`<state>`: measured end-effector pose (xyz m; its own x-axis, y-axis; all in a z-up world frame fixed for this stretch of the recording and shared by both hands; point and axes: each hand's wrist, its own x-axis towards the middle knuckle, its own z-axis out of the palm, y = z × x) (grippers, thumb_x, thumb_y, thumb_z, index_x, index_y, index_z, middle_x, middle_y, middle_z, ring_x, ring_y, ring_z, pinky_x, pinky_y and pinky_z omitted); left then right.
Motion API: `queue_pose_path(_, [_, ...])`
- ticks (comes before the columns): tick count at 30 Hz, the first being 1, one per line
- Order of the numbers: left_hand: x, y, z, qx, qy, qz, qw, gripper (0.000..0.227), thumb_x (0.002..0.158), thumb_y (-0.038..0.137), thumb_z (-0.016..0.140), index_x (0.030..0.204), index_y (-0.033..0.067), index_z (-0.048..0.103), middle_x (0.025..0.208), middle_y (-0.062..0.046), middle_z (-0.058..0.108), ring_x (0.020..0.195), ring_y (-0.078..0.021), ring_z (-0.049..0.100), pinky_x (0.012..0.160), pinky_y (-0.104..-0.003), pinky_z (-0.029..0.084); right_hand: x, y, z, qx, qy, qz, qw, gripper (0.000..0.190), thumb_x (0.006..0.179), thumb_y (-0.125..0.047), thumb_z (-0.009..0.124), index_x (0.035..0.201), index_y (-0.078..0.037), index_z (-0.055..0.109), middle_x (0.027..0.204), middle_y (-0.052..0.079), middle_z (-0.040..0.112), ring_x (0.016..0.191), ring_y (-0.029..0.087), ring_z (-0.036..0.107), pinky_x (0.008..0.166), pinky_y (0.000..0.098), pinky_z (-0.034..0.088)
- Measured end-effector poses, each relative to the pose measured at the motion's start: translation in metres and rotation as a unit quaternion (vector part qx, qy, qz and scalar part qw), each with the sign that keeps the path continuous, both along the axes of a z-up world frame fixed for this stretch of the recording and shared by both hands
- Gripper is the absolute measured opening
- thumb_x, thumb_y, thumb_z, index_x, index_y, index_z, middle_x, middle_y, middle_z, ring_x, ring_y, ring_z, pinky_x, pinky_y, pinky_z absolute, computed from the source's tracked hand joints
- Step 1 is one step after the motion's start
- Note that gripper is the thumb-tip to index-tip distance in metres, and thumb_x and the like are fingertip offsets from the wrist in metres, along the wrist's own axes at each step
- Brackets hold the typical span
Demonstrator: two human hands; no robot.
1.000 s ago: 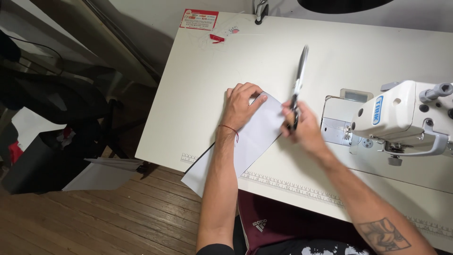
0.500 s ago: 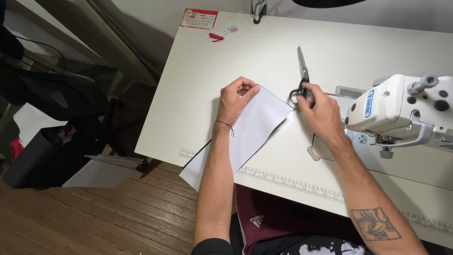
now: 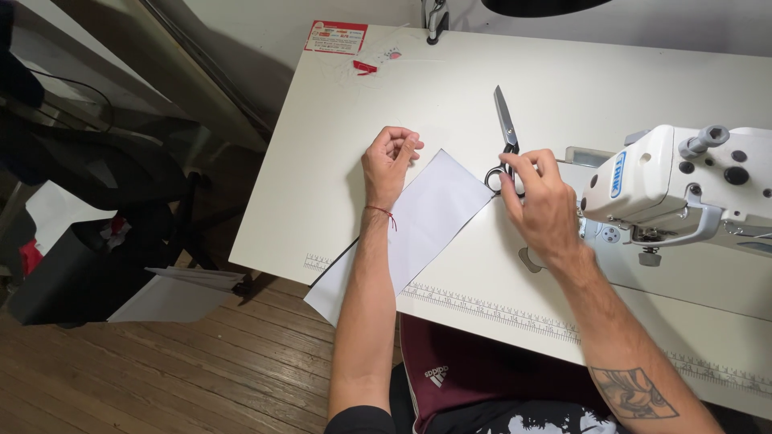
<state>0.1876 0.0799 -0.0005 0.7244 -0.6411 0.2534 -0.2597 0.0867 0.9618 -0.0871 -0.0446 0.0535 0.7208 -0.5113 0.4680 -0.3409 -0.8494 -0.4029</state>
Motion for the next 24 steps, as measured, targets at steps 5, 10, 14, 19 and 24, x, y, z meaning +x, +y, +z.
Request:
queue_pose_path(5, [0.008, -0.005, -0.009, -0.034, -0.015, 0.013, 0.999, 0.019, 0.120, 0.027, 0.074, 0.127, 0.0101, 0.080, 0.103, -0.012, 0.090, 0.084, -0.0103, 0.080, 0.075, -0.023, 0.067, 0.013, 0.070, -0.012, 0.029, -0.119, 0.176, 0.977, 0.042, 0.087, -0.006, 0.094, 0.127, -0.008, 0.082, 0.115, 0.014, 0.082, 0.104, 0.038, 0.084, 0.087, 0.0463, 0.071])
queue_pose_path(10, [0.002, 0.039, 0.049, -0.087, 0.018, 0.009, 0.996, 0.025, 0.122, 0.028, 0.070, 0.140, 0.0100, 0.071, 0.119, -0.010, 0.086, 0.100, -0.0113, 0.075, 0.090, -0.026, 0.066, 0.012, 0.138, -0.009, -0.075, 0.214, 0.340, 0.913, 0.088, 0.109, -0.075, 0.064, 0.176, -0.020, 0.050, 0.186, 0.014, 0.046, 0.171, 0.039, 0.042, 0.141, 0.0601, 0.028])
queue_pose_path(14, [0.008, 0.134, 0.075, -0.014, -0.068, 0.042, 0.997, 0.025, 0.116, 0.022, 0.082, 0.136, 0.0072, 0.077, 0.116, -0.014, 0.086, 0.099, -0.0190, 0.082, 0.093, -0.037, 0.069, -0.011, 0.157, -0.025, -0.165, 0.183, 0.328, 0.912, 0.103, 0.081, -0.074, 0.093, 0.162, -0.021, 0.057, 0.163, 0.020, 0.058, 0.153, 0.043, 0.057, 0.121, 0.0661, 0.045])
queue_pose_path(19, [-0.011, 0.255, 0.085, 0.178, -0.097, 0.050, 0.978, 0.021, 0.114, 0.031, 0.078, 0.111, 0.0111, 0.082, 0.102, 0.003, 0.081, 0.094, -0.0109, 0.068, 0.090, -0.029, 0.056, -0.039, 0.159, -0.063, -0.163, 0.155, 0.327, 0.918, 0.054, 0.107, -0.012, 0.073, 0.160, -0.010, 0.063, 0.138, 0.013, 0.074, 0.105, 0.027, 0.070, 0.088, 0.0475, 0.060])
queue_pose_path(24, [-0.049, 0.338, 0.020, 0.369, -0.040, 0.074, 0.926, 0.050, 0.114, 0.057, 0.062, 0.086, 0.0173, 0.073, 0.075, 0.002, 0.075, 0.069, -0.0101, 0.071, 0.068, -0.028, 0.061, -0.057, 0.142, -0.056, -0.004, 0.033, 0.270, 0.962, 0.017, 0.102, -0.019, 0.085, 0.119, -0.014, 0.084, 0.096, 0.003, 0.080, 0.082, 0.022, 0.065, 0.064, 0.0393, 0.053])
